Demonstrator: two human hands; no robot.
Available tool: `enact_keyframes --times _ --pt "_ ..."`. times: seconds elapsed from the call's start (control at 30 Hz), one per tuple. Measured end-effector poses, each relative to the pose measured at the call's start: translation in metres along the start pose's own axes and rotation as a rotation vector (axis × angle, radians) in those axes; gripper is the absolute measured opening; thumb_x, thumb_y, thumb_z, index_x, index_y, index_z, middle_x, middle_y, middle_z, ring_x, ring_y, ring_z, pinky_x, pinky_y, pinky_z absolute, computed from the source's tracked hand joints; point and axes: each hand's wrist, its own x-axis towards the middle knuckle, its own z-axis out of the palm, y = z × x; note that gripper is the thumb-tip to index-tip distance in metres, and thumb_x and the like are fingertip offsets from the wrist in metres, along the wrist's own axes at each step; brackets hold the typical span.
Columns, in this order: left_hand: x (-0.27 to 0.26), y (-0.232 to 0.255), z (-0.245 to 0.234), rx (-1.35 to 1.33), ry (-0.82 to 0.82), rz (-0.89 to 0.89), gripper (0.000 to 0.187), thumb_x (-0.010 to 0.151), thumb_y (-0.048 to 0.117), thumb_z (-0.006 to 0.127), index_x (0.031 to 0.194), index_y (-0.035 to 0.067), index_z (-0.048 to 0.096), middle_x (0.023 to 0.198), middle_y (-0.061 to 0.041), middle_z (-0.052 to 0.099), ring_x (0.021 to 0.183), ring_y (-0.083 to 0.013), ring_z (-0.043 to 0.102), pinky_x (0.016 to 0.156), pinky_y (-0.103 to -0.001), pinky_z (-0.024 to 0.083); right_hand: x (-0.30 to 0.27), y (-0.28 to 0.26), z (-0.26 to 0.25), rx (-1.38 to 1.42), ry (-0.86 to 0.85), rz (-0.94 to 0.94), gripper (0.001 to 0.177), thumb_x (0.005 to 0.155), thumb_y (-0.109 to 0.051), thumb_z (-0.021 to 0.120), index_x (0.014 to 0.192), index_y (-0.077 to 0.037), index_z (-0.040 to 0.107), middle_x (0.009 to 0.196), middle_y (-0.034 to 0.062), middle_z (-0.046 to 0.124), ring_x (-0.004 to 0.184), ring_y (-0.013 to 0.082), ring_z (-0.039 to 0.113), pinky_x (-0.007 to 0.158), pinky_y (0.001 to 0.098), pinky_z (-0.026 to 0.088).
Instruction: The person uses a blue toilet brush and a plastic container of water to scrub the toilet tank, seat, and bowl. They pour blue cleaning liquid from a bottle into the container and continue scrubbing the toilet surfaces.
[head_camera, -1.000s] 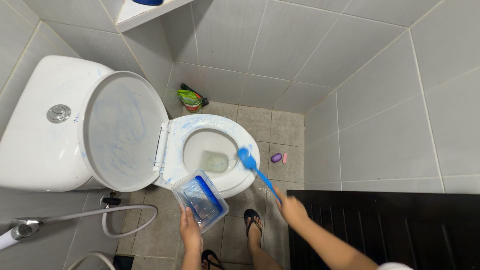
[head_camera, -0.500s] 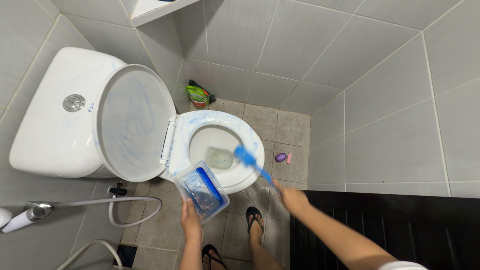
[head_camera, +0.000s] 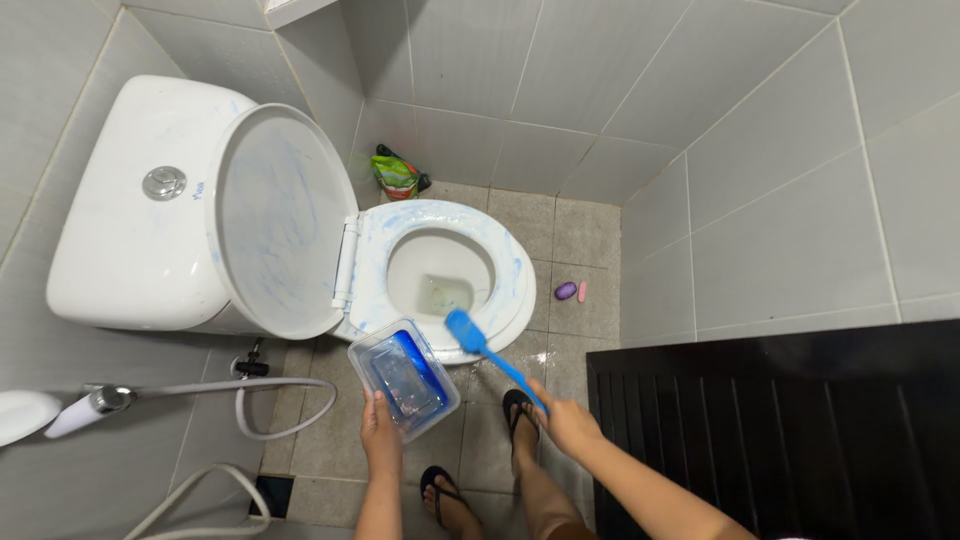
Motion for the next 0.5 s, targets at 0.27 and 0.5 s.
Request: enact_keyframes --times 0.27,0.5 --pt "-0.004 0.009 -0.048 0.093 -0.011 -0.015 0.057 0.106 0.038 0.041 0.160 0.021 0.036 0.137 -0.013 0.059 0.120 -0.0254 0.062 0.095 -0.047 0.054 0.018 0.022 -0.008 0.258 0.289 0.253 0.058 0.096 -0.036 0.063 0.150 -0.040 0.040 0.091 0.0231 0.073 0.084 0.0441 0.072 0.075 0.0539 0.058" --pt "-0.004 0.006 -0.048 0.089 -0.059 0.004 0.059 0.104 0.037 0.042 0.160 0.021 0.035 0.140 -0.012 0.059 0.121 -0.0256 0.062 0.097 -0.050 0.056 -0.064 -0.037 0.055 0.197 0.031 0.241 0.062 0.098 -0.036 0.058 0.154 -0.047 0.034 0.085 0.0234 0.071 0.085 0.0433 0.071 0.080 0.0540 0.056"
